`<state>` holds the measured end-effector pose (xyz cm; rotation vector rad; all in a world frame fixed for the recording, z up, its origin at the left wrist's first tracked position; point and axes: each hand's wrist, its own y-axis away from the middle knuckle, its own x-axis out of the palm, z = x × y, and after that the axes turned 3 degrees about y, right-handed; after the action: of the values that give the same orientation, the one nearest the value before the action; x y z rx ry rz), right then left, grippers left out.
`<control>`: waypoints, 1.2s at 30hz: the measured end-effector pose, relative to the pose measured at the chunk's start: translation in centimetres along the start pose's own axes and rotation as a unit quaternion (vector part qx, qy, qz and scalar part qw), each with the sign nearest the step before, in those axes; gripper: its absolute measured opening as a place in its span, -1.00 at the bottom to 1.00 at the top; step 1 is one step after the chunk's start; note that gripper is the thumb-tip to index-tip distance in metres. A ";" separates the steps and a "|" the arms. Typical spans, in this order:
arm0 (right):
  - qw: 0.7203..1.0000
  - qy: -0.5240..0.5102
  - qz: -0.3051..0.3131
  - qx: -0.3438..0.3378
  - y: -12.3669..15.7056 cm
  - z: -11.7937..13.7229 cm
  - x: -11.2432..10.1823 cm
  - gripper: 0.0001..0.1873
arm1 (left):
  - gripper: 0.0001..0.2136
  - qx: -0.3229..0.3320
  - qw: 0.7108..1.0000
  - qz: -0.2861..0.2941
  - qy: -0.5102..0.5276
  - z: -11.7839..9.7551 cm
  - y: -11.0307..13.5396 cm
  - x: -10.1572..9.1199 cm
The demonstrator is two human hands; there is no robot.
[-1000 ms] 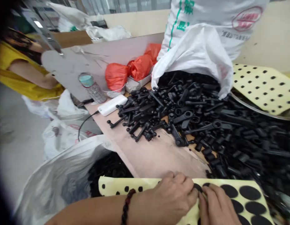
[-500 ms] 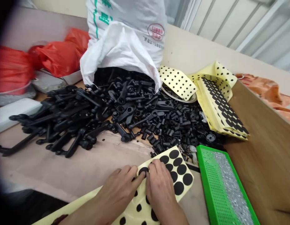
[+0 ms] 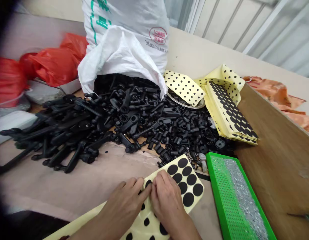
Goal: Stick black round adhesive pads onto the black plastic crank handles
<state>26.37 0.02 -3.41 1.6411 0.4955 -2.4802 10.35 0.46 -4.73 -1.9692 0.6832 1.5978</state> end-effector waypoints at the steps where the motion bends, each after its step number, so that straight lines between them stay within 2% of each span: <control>1: 1.000 -0.026 -0.001 -0.008 0.1 0.1 -0.2 -0.81 | -0.73 -0.001 1.000 -0.002 0.000 -0.1 0.0 0.1; 4: 0.994 -0.104 0.005 -0.013 0.4 0.4 -0.6 -0.82 | -0.76 0.000 1.000 -0.004 0.014 -0.1 0.3 0.1; 7: 0.989 -0.145 0.019 -0.008 0.4 0.3 -0.8 -0.83 | -0.73 0.022 0.996 -0.016 0.090 1.2 0.8 -0.6; 10: 0.984 -0.171 0.047 0.001 0.1 -0.3 -1.0 -0.82 | -0.71 0.013 0.987 -0.092 0.134 4.0 0.6 -2.0; 12: 0.974 -0.212 0.072 0.023 -0.2 -0.8 -1.2 -0.82 | -0.66 -0.030 0.983 -0.161 0.082 6.2 -0.3 -3.1; 13: 0.968 -0.236 0.083 0.034 -0.3 -1.0 -1.3 -0.81 | -0.64 -0.052 0.982 -0.174 0.052 7.1 -0.9 -3.6; 14: 0.961 -0.257 0.094 0.044 -0.4 -1.3 -1.4 -0.81 | -0.62 -0.072 0.983 -0.165 0.031 7.8 -1.7 -4.0; 16: 0.949 -0.292 0.104 0.063 -0.5 -1.6 -1.6 -0.81 | -0.65 -0.097 0.989 -0.109 0.024 8.5 -3.3 -4.8; 18: 0.938 -0.320 0.100 0.085 -0.5 -1.7 -1.7 -0.83 | -0.72 -0.105 0.992 -0.052 0.041 8.4 -4.3 -5.1; 20: 0.928 -0.345 0.092 0.110 -0.4 -1.8 -1.6 -0.86 | -0.85 -0.098 0.993 -0.026 0.064 7.8 -4.4 -5.1; 23: 0.911 -0.375 0.089 0.144 -0.1 -2.0 -1.6 -0.88 | -0.83 -0.092 0.988 -0.016 0.126 7.4 -2.7 -4.6; 25: 0.901 -0.395 0.085 0.159 0.1 -2.2 -1.6 -0.89 | -0.84 -0.105 0.978 -0.043 0.172 7.6 -1.1 -4.1; 28: 0.879 -0.442 0.061 0.172 0.2 -2.4 -1.5 -0.89 | -0.75 -0.194 0.956 -0.076 0.207 8.3 0.4 -3.8; 30: 0.855 -0.483 0.041 0.184 0.1 -2.2 -1.4 -0.87 | -0.63 -0.261 0.940 -0.062 0.209 8.5 0.2 -3.9; 31: 0.843 -0.502 0.035 0.190 0.0 -2.0 -1.4 -0.86 | -0.61 -0.272 0.939 -0.045 0.207 8.5 -0.2 -4.0; 33: 0.826 -0.528 0.030 0.196 -0.2 -1.5 -1.4 -0.83 | -0.70 -0.251 0.948 -0.017 0.195 8.1 -1.3 -4.3; 36: 0.818 -0.540 0.028 0.196 -0.6 -0.8 -1.5 -0.81 | -0.91 -0.196 0.965 0.001 0.176 7.2 -2.7 -4.4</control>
<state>27.50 0.70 -2.21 0.0531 -0.2316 -3.0194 6.11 7.51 -1.51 -2.5818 0.5246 1.4831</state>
